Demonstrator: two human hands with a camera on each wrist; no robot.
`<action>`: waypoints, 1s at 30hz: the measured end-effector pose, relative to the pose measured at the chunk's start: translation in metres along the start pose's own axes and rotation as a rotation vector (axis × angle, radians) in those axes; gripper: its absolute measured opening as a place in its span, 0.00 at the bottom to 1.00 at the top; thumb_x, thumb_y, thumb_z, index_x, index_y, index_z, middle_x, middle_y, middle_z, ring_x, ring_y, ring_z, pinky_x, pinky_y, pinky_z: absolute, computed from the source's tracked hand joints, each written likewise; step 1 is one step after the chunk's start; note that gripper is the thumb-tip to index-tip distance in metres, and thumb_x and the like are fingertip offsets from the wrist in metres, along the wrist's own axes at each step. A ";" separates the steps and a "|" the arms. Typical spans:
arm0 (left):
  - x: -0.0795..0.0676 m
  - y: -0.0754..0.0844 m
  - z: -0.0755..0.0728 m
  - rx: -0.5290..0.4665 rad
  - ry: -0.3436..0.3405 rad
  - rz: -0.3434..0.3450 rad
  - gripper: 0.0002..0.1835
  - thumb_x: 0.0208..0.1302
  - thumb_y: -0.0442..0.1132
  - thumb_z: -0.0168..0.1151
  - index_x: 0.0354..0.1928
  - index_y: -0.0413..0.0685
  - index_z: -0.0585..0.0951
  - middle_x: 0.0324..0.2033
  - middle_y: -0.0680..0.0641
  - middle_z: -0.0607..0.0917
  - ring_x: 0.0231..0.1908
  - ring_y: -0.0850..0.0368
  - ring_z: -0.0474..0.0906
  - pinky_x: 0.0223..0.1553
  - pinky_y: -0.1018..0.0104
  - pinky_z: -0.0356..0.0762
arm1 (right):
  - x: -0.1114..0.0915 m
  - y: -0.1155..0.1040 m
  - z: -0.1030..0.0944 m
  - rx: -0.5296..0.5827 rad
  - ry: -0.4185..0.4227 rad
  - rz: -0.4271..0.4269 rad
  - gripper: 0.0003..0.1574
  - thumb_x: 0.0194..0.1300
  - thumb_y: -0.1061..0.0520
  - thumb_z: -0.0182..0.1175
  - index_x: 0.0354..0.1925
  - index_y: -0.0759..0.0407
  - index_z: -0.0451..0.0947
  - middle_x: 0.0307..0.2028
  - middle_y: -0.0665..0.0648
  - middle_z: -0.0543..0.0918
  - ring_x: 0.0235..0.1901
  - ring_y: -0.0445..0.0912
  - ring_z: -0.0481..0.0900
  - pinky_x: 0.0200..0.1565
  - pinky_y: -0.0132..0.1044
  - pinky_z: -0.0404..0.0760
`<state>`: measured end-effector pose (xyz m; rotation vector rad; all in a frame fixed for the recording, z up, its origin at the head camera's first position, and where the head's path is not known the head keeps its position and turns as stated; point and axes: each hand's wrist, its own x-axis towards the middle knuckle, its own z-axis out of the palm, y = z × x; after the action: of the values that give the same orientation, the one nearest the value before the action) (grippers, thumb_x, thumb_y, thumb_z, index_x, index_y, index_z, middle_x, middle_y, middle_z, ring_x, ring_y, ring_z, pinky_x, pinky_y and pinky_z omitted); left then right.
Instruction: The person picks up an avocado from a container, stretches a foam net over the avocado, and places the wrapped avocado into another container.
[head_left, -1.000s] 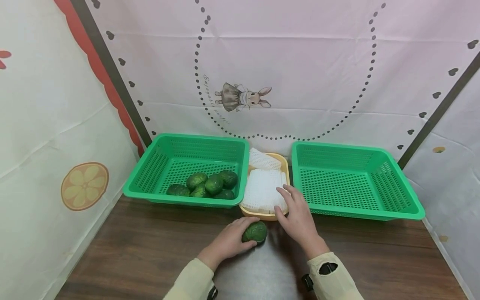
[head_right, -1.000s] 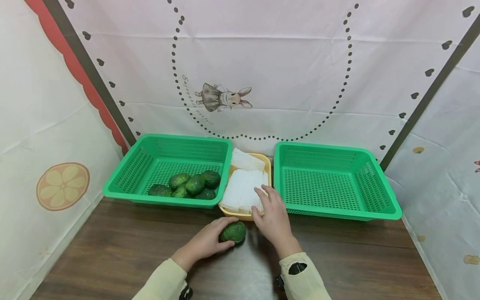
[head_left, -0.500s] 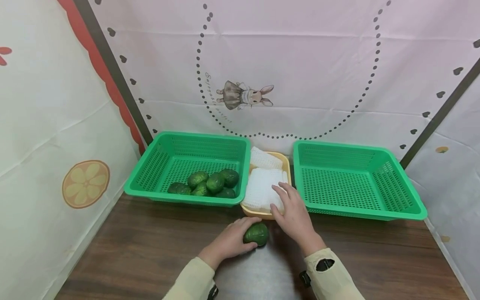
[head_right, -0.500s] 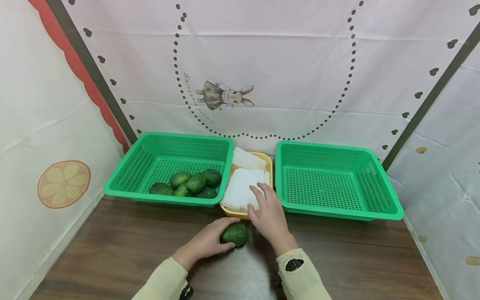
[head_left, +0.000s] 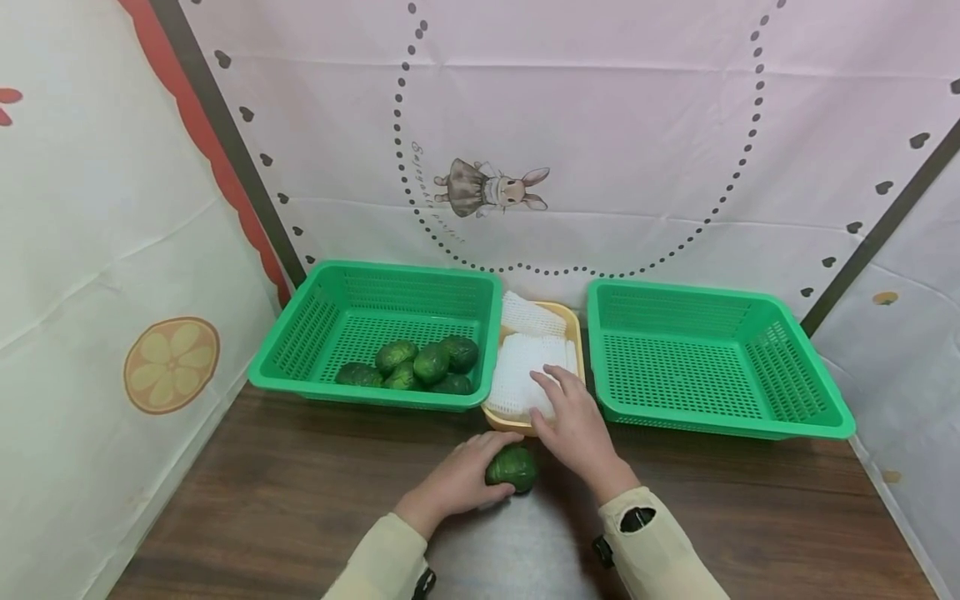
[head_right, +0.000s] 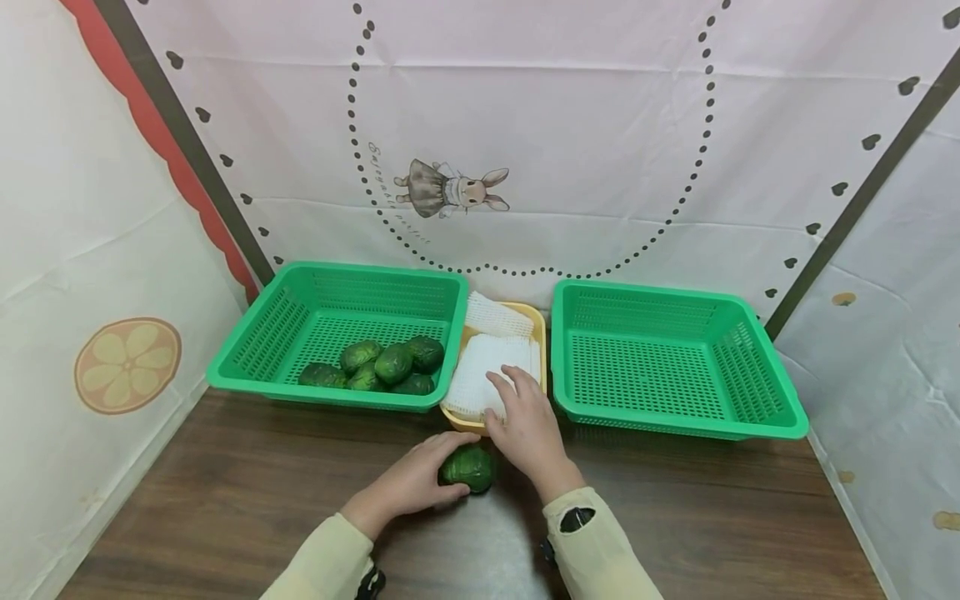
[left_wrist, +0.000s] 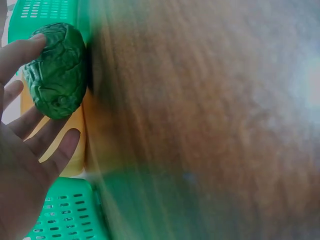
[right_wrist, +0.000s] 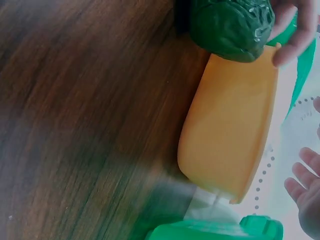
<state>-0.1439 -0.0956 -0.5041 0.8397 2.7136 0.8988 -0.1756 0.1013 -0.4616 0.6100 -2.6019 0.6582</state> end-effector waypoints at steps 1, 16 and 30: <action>-0.001 0.000 -0.001 -0.001 0.004 0.002 0.35 0.55 0.48 0.66 0.64 0.56 0.64 0.56 0.51 0.72 0.53 0.55 0.69 0.54 0.52 0.67 | 0.001 -0.001 0.002 -0.009 -0.013 -0.003 0.30 0.56 0.56 0.62 0.58 0.57 0.71 0.57 0.60 0.70 0.57 0.55 0.67 0.54 0.51 0.68; -0.011 0.001 -0.012 -0.036 0.068 -0.028 0.30 0.61 0.51 0.60 0.64 0.56 0.65 0.59 0.51 0.70 0.59 0.53 0.65 0.58 0.50 0.63 | 0.018 -0.010 0.020 -0.037 -0.078 -0.030 0.33 0.53 0.49 0.67 0.56 0.57 0.73 0.57 0.60 0.71 0.57 0.53 0.67 0.55 0.48 0.69; -0.025 -0.009 -0.019 -0.139 0.191 -0.099 0.26 0.61 0.47 0.61 0.61 0.54 0.69 0.58 0.51 0.71 0.59 0.54 0.66 0.56 0.53 0.66 | 0.018 -0.012 0.027 -0.091 -0.164 0.053 0.36 0.55 0.49 0.64 0.60 0.59 0.70 0.63 0.59 0.66 0.62 0.54 0.62 0.60 0.50 0.62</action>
<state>-0.1332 -0.1251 -0.4944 0.6165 2.7811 1.1849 -0.1913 0.0728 -0.4711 0.5912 -2.7908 0.5221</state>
